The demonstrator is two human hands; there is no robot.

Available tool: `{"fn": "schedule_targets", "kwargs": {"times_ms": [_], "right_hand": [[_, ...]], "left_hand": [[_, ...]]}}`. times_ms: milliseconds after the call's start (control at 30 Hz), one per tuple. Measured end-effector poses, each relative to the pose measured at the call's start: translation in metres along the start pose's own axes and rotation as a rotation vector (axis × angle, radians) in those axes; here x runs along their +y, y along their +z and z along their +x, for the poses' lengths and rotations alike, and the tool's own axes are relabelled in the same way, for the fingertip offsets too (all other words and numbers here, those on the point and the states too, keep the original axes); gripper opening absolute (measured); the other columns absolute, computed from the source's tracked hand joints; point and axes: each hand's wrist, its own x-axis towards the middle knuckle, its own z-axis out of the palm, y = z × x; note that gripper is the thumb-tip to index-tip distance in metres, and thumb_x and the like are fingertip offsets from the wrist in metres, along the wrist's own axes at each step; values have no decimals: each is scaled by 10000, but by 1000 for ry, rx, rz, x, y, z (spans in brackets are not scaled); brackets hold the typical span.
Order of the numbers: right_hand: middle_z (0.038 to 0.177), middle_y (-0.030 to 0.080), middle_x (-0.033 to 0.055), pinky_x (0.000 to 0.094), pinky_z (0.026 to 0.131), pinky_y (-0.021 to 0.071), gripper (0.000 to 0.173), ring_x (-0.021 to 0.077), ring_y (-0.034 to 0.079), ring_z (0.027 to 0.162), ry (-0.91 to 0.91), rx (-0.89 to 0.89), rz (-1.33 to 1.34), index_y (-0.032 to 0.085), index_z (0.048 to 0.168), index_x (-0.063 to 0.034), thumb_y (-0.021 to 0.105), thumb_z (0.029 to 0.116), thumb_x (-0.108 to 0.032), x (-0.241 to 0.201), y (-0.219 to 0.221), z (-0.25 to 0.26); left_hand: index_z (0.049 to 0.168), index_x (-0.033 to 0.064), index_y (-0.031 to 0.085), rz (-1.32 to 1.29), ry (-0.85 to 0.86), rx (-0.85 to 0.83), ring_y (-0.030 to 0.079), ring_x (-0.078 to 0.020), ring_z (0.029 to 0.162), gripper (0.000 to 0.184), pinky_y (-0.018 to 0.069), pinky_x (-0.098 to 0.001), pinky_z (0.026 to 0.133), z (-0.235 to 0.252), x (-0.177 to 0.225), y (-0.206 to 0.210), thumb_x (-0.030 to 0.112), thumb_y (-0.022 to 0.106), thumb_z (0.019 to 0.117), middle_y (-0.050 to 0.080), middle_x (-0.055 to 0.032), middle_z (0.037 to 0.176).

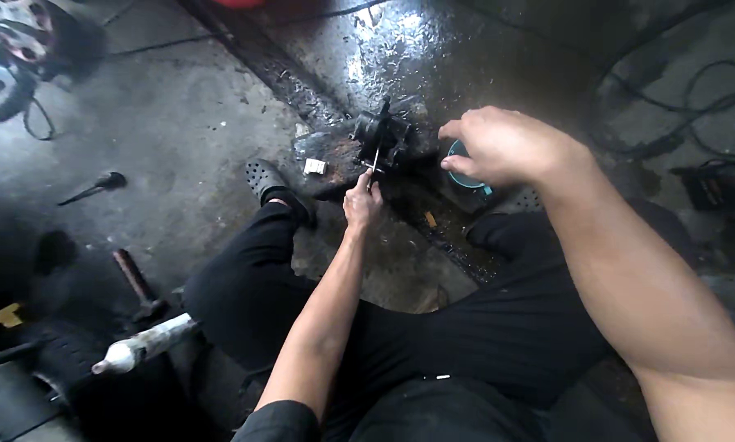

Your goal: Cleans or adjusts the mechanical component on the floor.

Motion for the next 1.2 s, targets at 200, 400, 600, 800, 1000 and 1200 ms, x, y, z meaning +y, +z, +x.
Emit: {"fn": "schedule_targets", "kwargs": {"times_ms": [200, 400, 600, 800, 1000, 1200], "right_hand": [[1204, 675, 152, 598, 917, 532, 460, 351, 657, 1146, -25, 22, 8, 580, 1410, -138, 570, 1045, -417, -2, -4, 0], [1179, 678, 157, 608, 900, 534, 468, 361, 660, 1125, -25, 37, 4, 583, 1406, -127, 587, 1035, -412, -5, -8, 2], [1172, 677, 159, 610, 889, 538, 448, 364, 663, 1121, -29, 13, -2, 586, 1396, -128, 584, 1038, -396, -8, -8, 3], [1183, 683, 163, 615, 902, 536, 473, 367, 663, 1129, -8, 30, 7, 578, 1417, -125, 585, 1037, -407, -2, -6, 2], [1170, 685, 157, 613, 898, 537, 469, 360, 667, 1120, -22, 23, 0, 583, 1412, -135, 582, 1035, -414, -7, -6, 5], [1164, 685, 159, 614, 889, 541, 469, 366, 671, 1104, -12, 10, 1, 578, 1419, -137, 586, 1037, -410, -6, -4, 7]], "left_hand": [[1444, 181, 606, -88, 75, 50, 723, -344, 1091, 409, 553, -589, 944, 1, 1, -12, 276, 561, 1048, 728, -131, 1255], [1463, 254, 585, 101, -29, -78, 711, -405, 1050, 419, 540, -654, 879, -12, 37, -52, 314, 535, 1051, 733, -181, 1167], [1402, 221, 622, 186, -95, -166, 675, -422, 1142, 384, 516, -682, 908, -3, 45, -62, 306, 528, 1039, 706, -187, 1239], [1384, 220, 637, 228, -94, -174, 673, -419, 1148, 373, 513, -677, 915, -8, 56, -73, 303, 528, 1037, 714, -184, 1216], [1368, 238, 640, 296, -90, -183, 679, -418, 1138, 363, 524, -676, 885, 2, 52, -65, 313, 526, 1032, 720, -185, 1196], [1324, 173, 637, 374, -106, -277, 669, -446, 1141, 352, 523, -705, 847, 9, 75, -80, 268, 567, 992, 695, -220, 1214]]}}
